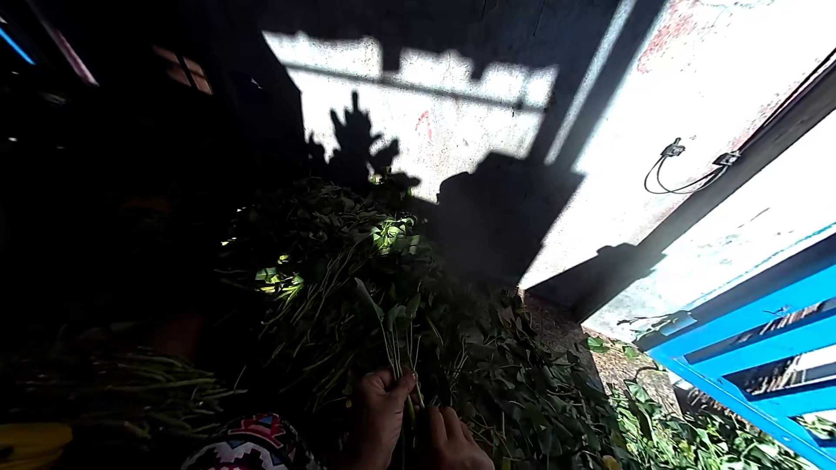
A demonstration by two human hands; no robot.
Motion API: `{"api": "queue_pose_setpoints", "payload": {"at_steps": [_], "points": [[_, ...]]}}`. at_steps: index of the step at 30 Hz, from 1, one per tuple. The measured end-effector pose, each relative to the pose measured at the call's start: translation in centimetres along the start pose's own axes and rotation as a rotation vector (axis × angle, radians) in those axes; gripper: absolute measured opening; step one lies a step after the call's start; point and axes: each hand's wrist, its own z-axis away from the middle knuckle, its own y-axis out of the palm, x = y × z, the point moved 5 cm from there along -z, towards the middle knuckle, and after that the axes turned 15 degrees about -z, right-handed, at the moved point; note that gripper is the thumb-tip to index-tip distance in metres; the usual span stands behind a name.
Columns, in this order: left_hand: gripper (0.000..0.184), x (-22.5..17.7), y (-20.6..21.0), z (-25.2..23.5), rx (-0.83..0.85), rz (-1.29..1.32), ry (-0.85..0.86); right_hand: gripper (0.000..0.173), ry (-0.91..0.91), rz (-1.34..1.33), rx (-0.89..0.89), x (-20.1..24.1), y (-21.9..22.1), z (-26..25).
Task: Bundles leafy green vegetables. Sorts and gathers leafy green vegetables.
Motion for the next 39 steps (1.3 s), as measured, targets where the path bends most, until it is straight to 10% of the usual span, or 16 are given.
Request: {"api": "queue_pose_setpoints", "payload": {"at_steps": [15, 23, 31, 39], "points": [[0.02, 1.1, 0.0, -0.1, 0.091, -0.076, 0.018, 0.012, -0.025, 0.063, -0.044, -0.3, 0.9, 0.8], [0.013, -0.3, -1.4, -0.3, 0.141, 0.069, -0.027, 0.035, 0.166, -1.016, 0.384, -5.4, 2.6, -0.1], [0.008, -3.9, -4.9, 0.3, -0.142, 0.107, -0.004, 0.043, 0.55, -0.133, 0.891, -17.5, 5.0, -2.3], [0.008, -3.4, -4.2, 0.2, -0.035, 0.044, 0.054, 0.031, 0.436, -0.367, 1.105, -13.2, 3.4, 4.3]]}}
